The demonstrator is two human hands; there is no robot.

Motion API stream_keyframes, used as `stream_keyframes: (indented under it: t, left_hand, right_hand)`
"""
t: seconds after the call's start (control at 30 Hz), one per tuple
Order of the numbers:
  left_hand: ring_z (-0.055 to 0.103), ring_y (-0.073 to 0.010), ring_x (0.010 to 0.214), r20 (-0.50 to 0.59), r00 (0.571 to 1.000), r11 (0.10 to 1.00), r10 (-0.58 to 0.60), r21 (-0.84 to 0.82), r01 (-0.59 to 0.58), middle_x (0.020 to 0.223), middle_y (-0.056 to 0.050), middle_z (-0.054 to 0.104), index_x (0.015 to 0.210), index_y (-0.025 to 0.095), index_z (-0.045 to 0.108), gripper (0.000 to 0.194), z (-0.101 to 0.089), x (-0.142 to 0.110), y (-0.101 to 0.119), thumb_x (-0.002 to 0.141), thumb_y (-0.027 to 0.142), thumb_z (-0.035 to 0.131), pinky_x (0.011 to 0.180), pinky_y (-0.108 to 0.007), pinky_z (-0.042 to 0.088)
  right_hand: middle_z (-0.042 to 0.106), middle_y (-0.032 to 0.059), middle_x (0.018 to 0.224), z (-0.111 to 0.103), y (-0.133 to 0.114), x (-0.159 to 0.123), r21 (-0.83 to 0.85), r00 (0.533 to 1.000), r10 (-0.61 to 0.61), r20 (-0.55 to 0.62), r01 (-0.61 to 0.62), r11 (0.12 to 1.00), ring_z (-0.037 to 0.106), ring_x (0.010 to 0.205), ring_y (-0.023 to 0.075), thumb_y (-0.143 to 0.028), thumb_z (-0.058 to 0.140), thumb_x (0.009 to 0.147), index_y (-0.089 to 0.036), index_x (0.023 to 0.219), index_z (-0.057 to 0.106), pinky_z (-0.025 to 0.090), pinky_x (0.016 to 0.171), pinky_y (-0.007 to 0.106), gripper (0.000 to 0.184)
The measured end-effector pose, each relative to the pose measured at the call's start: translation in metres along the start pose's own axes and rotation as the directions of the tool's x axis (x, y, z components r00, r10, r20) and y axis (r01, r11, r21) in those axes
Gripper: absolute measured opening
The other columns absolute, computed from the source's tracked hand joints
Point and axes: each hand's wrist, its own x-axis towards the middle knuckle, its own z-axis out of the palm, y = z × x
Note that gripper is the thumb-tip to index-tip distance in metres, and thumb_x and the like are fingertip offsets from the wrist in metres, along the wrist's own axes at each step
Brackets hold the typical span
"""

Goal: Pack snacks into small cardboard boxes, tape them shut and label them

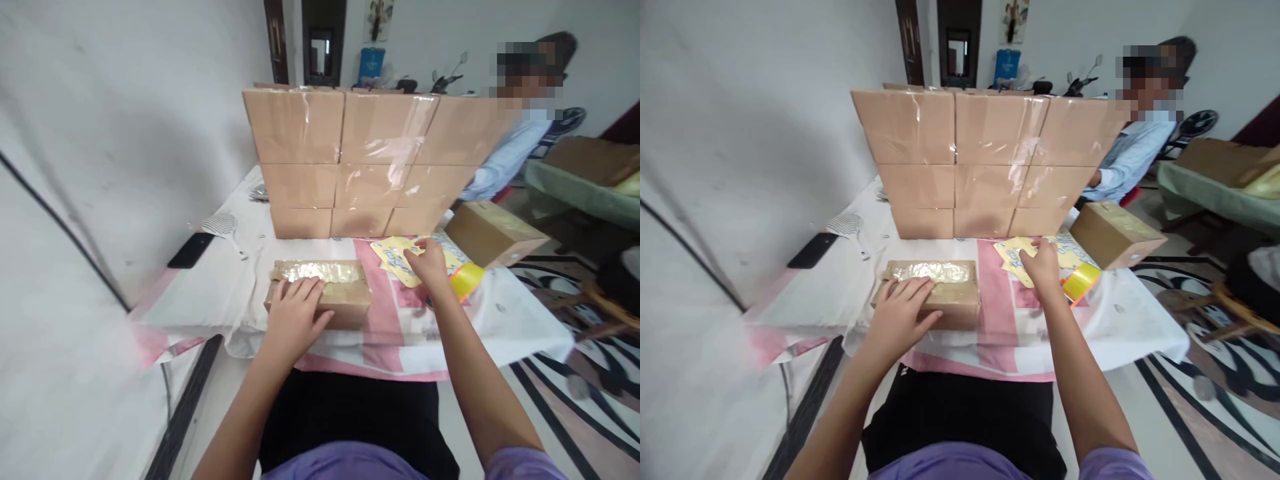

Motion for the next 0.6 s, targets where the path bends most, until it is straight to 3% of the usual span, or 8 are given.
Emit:
stream_keyframes:
  t: [0.07, 0.17, 0.33, 0.43, 0.53, 0.6]
  left_hand:
    - [0.065, -0.0316, 0.115, -0.022, 0.998, 0.998, 0.066, 0.006, -0.066, 0.129, -0.011, 0.072, 0.127, 0.017, 0.067, 0.041, 0.005, 0.002, -0.004, 0.091, 0.036, 0.072, 0.102, -0.049, 0.044]
    - [0.068, -0.028, 0.102, -0.12, 0.982, 0.989, 0.145, -0.006, -0.147, 0.113, -0.009, 0.076, 0.116, 0.019, 0.071, 0.026, 0.011, -0.002, -0.012, 0.093, 0.032, 0.07, 0.089, -0.041, 0.051]
    - [0.065, -0.0236, 0.086, -0.244, 0.948, 0.977, 0.206, 0.004, -0.211, 0.093, -0.007, 0.072, 0.108, 0.019, 0.071, 0.017, 0.012, -0.009, -0.026, 0.096, 0.03, 0.067, 0.078, -0.037, 0.049]
    - [0.066, -0.0216, 0.085, -0.249, 0.935, 0.965, 0.254, 0.008, -0.26, 0.096, -0.005, 0.073, 0.113, 0.021, 0.069, 0.02, 0.011, -0.008, -0.03, 0.094, 0.026, 0.07, 0.077, -0.035, 0.047]
    - [0.066, -0.0207, 0.083, -0.256, 0.935, 0.967, 0.246, -0.003, -0.255, 0.094, -0.004, 0.074, 0.114, 0.022, 0.069, 0.024, 0.013, -0.008, -0.032, 0.091, 0.027, 0.074, 0.076, -0.033, 0.047]
    - [0.065, -0.0202, 0.077, -0.287, 0.929, 0.97, 0.234, 0.012, -0.241, 0.088, -0.003, 0.073, 0.11, 0.022, 0.07, 0.026, 0.016, -0.008, -0.031, 0.088, 0.031, 0.078, 0.073, -0.034, 0.046]
  right_hand:
    - [0.069, 0.0151, 0.111, -0.021, 0.025, 0.012, -0.074, 0.999, 0.05, 0.01, -0.049, 0.996, 0.066, 0.097, 0.0285, -0.035, 0.06, 0.083, -0.016, 0.106, 0.066, 0.052, 0.088, 0.038, 0.031]
    - [0.074, 0.0133, 0.098, -0.048, 0.043, 0.033, -0.177, 0.997, 0.078, 0.008, -0.075, 0.981, 0.068, 0.093, 0.0284, -0.028, 0.057, 0.083, -0.016, 0.092, 0.071, 0.052, 0.081, 0.034, 0.02]
    - [0.075, 0.0158, 0.107, -0.07, 0.059, 0.079, -0.341, 0.997, 0.068, 0.024, -0.056, 0.939, 0.068, 0.1, 0.0292, -0.022, 0.052, 0.088, -0.015, 0.105, 0.073, 0.051, 0.084, 0.035, 0.027]
    - [0.075, 0.0158, 0.106, -0.068, 0.074, 0.104, -0.448, 0.984, 0.08, 0.156, -0.001, 0.894, 0.068, 0.101, 0.0314, -0.016, 0.06, 0.082, -0.017, 0.096, 0.075, 0.051, 0.087, 0.039, 0.021]
    - [0.075, 0.0121, 0.096, -0.063, 0.093, 0.13, -0.502, 0.933, 0.093, 0.347, 0.101, 0.859, 0.069, 0.099, 0.0291, -0.009, 0.068, 0.073, -0.018, 0.078, 0.075, 0.05, 0.088, 0.039, 0.013]
    - [0.076, 0.0095, 0.095, -0.06, 0.107, 0.149, -0.499, 0.896, 0.08, 0.437, 0.167, 0.85, 0.069, 0.099, 0.0259, -0.006, 0.068, 0.073, -0.019, 0.078, 0.075, 0.049, 0.087, 0.034, 0.015]
